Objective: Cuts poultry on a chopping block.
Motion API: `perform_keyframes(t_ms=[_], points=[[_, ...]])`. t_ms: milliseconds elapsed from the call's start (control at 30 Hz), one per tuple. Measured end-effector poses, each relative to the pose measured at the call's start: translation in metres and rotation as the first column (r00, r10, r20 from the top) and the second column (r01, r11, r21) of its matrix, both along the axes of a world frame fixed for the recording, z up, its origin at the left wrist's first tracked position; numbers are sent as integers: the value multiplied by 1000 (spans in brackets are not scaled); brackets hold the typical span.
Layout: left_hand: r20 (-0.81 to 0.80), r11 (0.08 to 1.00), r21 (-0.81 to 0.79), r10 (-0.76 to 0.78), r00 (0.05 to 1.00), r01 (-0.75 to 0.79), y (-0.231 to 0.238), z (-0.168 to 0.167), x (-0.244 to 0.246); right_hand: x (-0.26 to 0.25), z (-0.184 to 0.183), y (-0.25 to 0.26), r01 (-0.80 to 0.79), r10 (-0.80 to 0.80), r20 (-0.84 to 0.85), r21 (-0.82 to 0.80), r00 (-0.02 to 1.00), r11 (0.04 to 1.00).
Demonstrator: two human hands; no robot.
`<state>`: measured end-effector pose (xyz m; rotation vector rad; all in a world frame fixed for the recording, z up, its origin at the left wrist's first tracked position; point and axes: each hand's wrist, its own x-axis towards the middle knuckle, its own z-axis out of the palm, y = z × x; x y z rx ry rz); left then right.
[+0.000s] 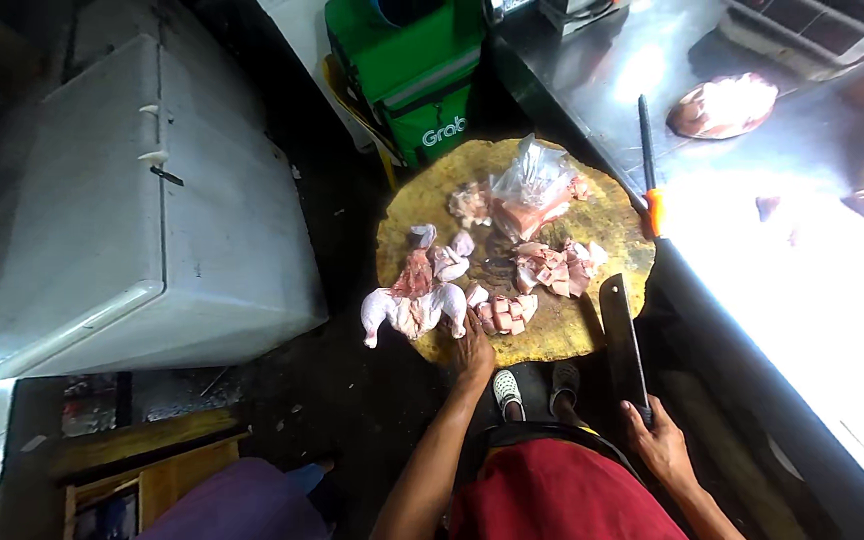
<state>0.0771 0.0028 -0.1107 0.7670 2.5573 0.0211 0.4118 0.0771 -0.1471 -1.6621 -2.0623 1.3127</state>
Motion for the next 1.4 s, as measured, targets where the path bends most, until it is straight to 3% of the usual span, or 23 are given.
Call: perform_keyframes(t_ms=[200,400,467,600,700,833,967,1100,1200,1400], points=[[-54,986,-115,-127,990,120,7,11,-17,7,2,9,10,-15,-51,-94,999,996],[99,943,-236,-216,971,234,18,62,9,12,0,17,17,-25,-59,-140,998,990],[130,941,-172,-273,953,293,38,84,16,11,-1,19,37,-52,-86,-170,995,985],[95,910,158,-401,911,384,123,126,20,12,-6,20,37,-63,-129,-195,990,980],[-6,807,378,-488,873,454,200,112,7,16,-9,25,14,-39,-128,-195,991,981],[-8,842,293,-473,881,454,245,84,-2,22,-7,34,-12,-15,-124,-215,992,977],[64,863,390,-372,926,320,190,60,1,26,-5,44,-46,11,-133,-259,991,965],[80,912,403,-121,989,79,96,43,2,32,-7,58,-74,26,-156,-311,987,948],[101,889,440,91,991,-127,43,32,17,37,-2,74,-108,44,-185,-351,982,930],[174,871,357,294,940,-338,12,4,44,46,13,102,-208,148,-208,-304,967,930]])
